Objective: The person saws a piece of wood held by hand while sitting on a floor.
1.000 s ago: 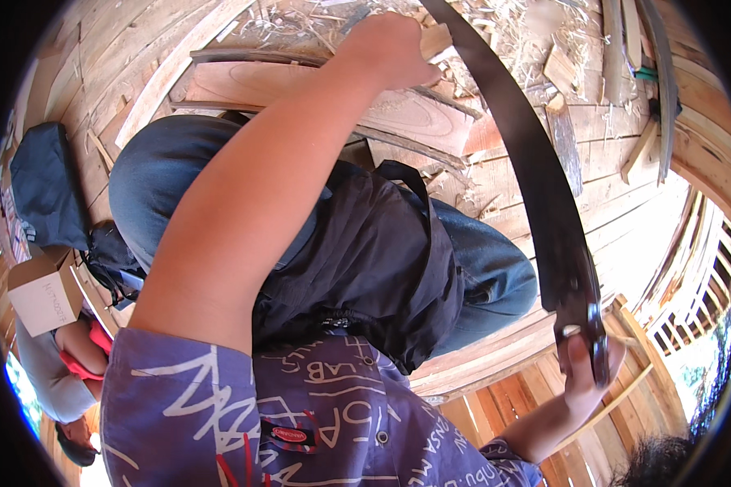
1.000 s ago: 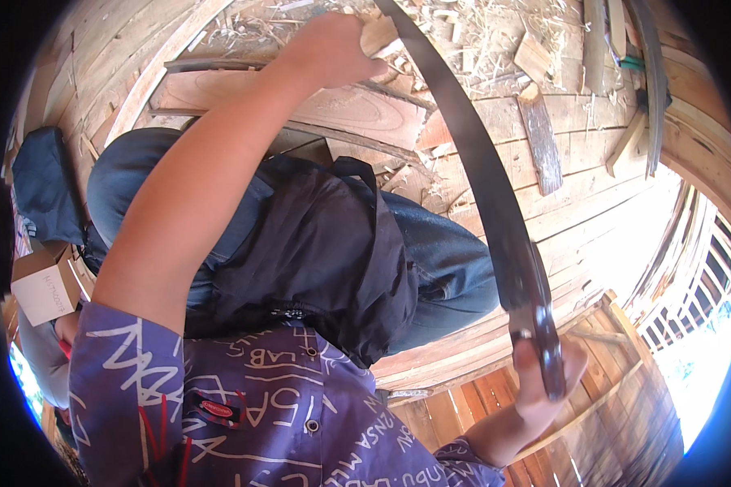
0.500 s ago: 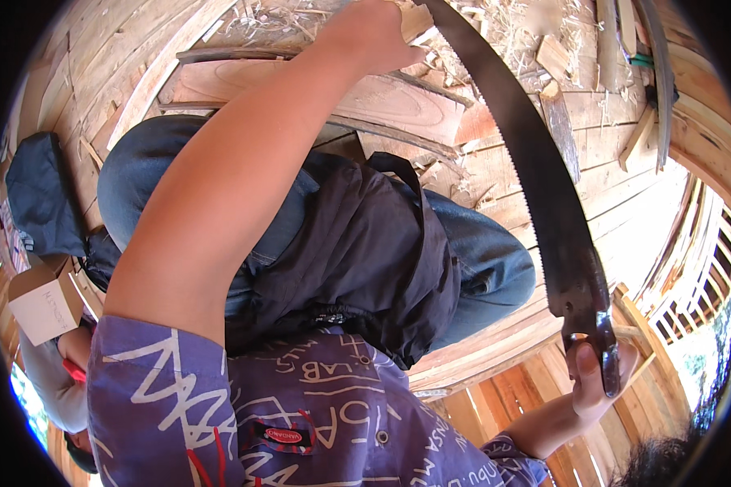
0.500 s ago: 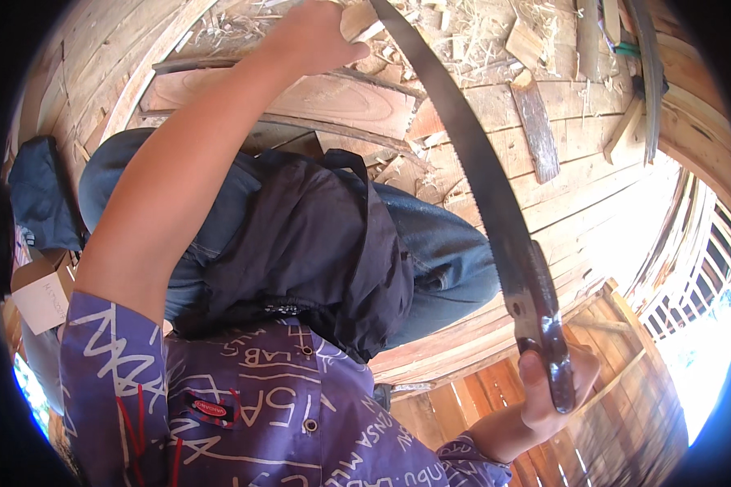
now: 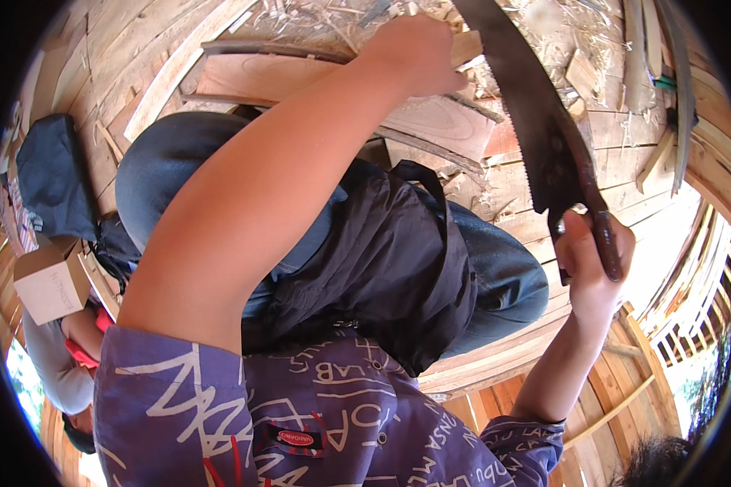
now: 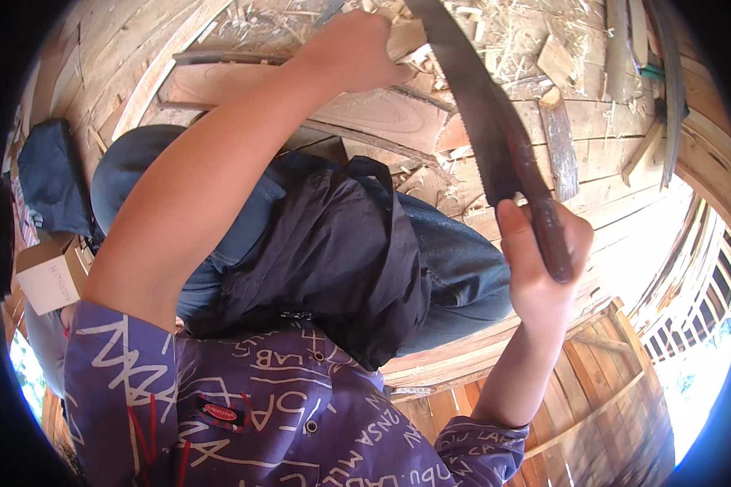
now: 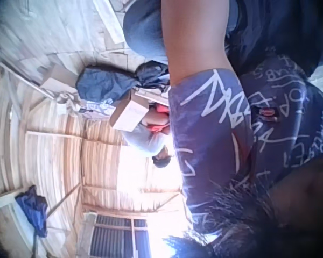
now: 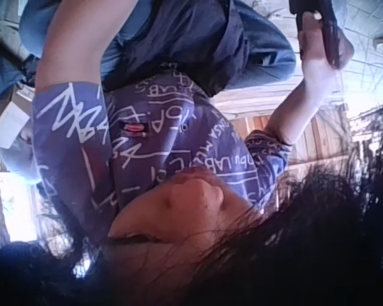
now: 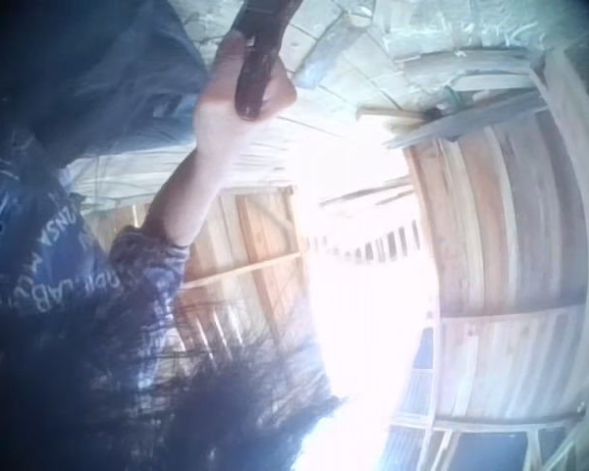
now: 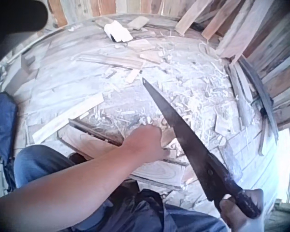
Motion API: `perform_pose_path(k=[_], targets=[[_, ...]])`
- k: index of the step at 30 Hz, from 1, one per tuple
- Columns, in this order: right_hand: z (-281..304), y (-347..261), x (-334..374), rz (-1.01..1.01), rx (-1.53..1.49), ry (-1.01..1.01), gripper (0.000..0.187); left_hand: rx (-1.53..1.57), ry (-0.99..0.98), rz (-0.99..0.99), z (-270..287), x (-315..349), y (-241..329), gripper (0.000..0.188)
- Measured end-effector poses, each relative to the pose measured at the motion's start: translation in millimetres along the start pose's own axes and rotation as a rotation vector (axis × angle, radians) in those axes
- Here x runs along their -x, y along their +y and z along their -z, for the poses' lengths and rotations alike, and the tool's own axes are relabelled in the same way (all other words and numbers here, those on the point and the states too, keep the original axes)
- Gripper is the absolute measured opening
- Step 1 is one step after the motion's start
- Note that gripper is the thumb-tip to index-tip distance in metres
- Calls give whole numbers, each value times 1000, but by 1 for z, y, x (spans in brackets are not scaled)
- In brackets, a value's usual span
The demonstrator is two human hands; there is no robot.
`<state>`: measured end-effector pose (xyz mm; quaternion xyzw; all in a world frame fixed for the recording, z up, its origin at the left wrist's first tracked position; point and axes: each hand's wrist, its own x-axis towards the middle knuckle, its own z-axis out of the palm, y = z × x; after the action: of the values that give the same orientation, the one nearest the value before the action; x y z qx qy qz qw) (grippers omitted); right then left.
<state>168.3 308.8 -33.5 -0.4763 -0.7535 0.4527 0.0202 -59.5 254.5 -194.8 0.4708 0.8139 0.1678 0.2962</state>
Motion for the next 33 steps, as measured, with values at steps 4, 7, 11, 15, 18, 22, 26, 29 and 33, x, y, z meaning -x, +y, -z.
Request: perform_pose_path(k=[4,7,11,15,18,22,26,29,33], targets=[[23,14,40,-93,-26,69,32,33,-18,15,3,-2,1,48],[56,36,104,-77,22,183,34,40,-78,97,19,1,6,51],[95,38,166,-134,154,119,47,70,10,67,21,7,17,60],[104,33,194,-108,207,180,46,61,16,82,21,9,22,60],[101,25,187,-107,156,191,44,66,85,11,19,13,21,55],[96,22,157,-116,137,129,44,22,-39,82,25,4,20,50],[61,23,99,-98,62,69,40,-1,-76,73,21,6,15,47],[39,12,52,-46,-4,24,33,90,-52,55,24,7,11,45],[6,1,-5,-48,-85,5,28,80,-50,-6,16,5,7,43]])
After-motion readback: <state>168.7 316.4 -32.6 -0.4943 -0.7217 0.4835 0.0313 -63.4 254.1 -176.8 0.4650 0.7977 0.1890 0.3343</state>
